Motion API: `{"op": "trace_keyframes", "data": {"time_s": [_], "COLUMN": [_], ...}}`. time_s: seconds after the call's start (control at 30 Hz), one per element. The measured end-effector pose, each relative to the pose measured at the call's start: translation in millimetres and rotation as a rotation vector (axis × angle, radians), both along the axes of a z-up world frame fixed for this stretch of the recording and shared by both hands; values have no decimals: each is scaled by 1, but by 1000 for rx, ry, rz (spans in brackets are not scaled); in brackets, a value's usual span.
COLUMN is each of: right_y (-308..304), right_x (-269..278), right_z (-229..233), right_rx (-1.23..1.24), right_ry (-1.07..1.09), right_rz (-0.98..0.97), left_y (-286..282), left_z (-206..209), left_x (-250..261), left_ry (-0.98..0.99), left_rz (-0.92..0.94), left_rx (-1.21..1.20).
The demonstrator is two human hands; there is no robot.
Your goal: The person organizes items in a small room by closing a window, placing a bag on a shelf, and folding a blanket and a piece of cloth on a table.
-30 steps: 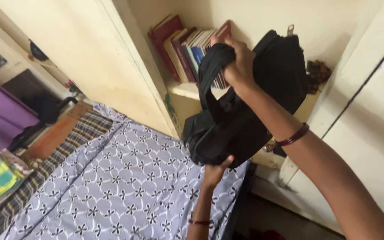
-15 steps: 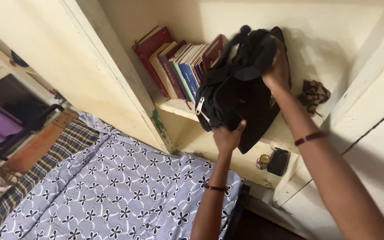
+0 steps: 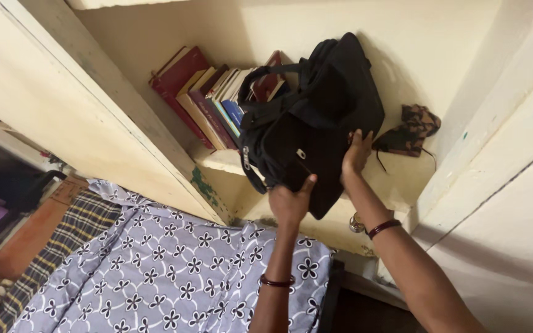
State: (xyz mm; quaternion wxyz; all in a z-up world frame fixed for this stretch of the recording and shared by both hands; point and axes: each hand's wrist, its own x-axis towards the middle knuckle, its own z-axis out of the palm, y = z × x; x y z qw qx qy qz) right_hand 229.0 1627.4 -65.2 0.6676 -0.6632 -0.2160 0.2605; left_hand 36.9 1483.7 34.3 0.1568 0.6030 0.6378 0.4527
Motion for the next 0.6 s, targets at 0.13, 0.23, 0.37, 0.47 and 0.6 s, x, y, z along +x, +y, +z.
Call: {"op": "trace_keyframes", "data": {"time_s": [0.13, 0.23, 0.37, 0.47, 0.6], "right_y": [-15, -23, -19, -11, 9], "right_x": [-45, -64, -59, -39, 7], "right_z": [48, 66, 51, 22, -14], "right_rx": [26, -220, -205, -125, -110], "right_ry": [157, 103, 36, -77, -262], "right_rz": [53, 113, 139, 106, -15], "left_y": [36, 52, 55, 47, 30], "left_z": [-10, -14, -17, -22, -34], "left_x": [-37, -58, -65, -59, -45], "left_ry": [-82, -148, -74, -49, -53], "left_rz": [-7, 19, 60, 142, 174], "left_rx": [-21, -25, -25, -91, 126]}}
